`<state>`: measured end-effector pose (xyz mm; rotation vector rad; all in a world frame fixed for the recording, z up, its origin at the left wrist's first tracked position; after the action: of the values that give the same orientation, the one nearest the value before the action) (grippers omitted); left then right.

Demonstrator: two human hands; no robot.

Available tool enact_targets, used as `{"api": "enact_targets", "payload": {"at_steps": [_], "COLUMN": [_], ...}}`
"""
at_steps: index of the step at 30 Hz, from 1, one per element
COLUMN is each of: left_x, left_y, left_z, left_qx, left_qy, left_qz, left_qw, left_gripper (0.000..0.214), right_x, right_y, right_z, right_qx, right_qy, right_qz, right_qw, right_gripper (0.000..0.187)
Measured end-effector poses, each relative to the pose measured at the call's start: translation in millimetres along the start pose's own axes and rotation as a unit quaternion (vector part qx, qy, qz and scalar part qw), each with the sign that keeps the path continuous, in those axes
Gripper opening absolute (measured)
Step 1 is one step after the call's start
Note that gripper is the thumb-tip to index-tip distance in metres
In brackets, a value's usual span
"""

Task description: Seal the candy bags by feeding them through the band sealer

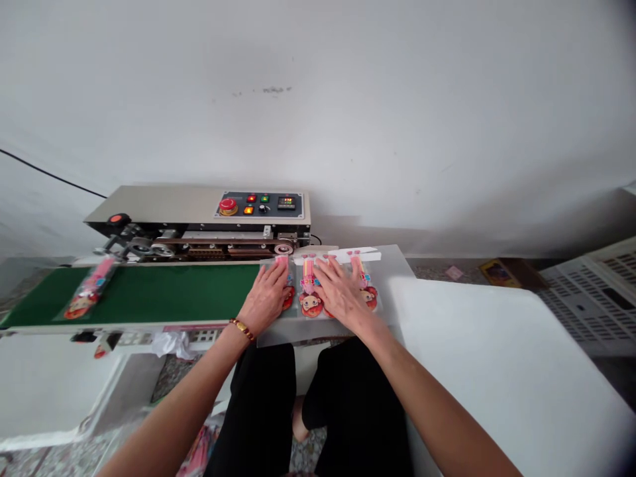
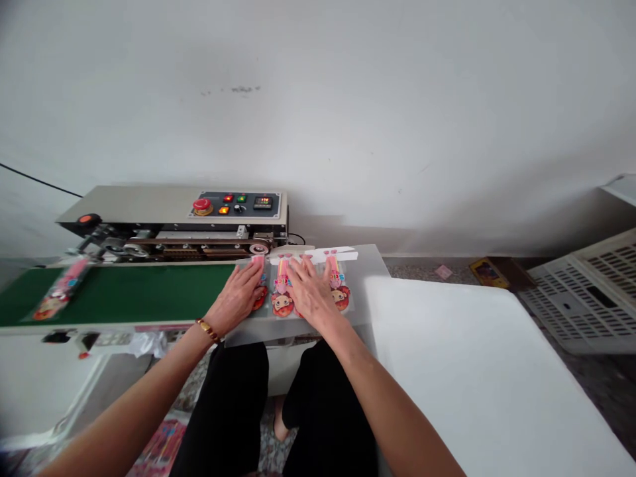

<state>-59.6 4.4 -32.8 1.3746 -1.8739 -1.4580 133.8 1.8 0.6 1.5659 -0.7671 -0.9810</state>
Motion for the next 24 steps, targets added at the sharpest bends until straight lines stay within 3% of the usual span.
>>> {"api": "enact_targets", "payload": {"at_steps": [4, 6, 10, 14, 19, 24], "left_x": [22.0, 24.7, 7.4, -10.7, -17.0, -21.3], "left_y": [22.5, 30.3, 11.8, -15.0, -21.2, -20.7], "left_z": [32.0, 33.3, -4.2, -32.2, -41.8, -41.1], "left_qx": [-0.027, -0.045, -0.025, -0.009, -0.003, -0.008], "left_qy": [0.046, 0.061, -0.021, -0.047, -0.116, -0.075], "left_qz": [-0.018, -0.045, -0.020, 0.001, 0.032, 0.014], "left_qw": [0.998, 0.996, 0.999, 0.999, 0.993, 0.997], "left_gripper": [0.042, 0.037, 0.042, 0.045, 0.044, 0.045], "right_x": [-5.7, -14.0, -25.0, -8.1, 25.6, 33.3], "right_y": [-7.9, -9.2, -7.5, -3.7, -4.4, -7.5], "right_z": [9.3, 18.4, 28.0, 14.3, -5.4, -10.8], "right_qx": [-0.002, -0.010, -0.028, -0.015, 0.002, 0.000], "right_qy": [0.026, 0.041, 0.033, 0.010, -0.001, -0.034], "right_qz": [0.023, 0.017, 0.017, 0.018, -0.014, -0.022], "right_qw": [0.999, 0.999, 0.999, 1.000, 1.000, 0.999], "right_gripper": [0.042, 0.042, 0.035, 0.033, 0.034, 0.035]}}
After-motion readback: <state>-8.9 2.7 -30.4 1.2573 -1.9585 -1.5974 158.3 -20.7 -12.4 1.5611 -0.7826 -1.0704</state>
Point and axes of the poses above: each hand's wrist, its own x-axis away from the middle knuckle, its own y-axis out of the back of the hand, z = x × y, the point moved 4 cm from there along -x, towards the middle knuckle, and after that the axes turned 11 degrees about x, right-handed, at the moved point
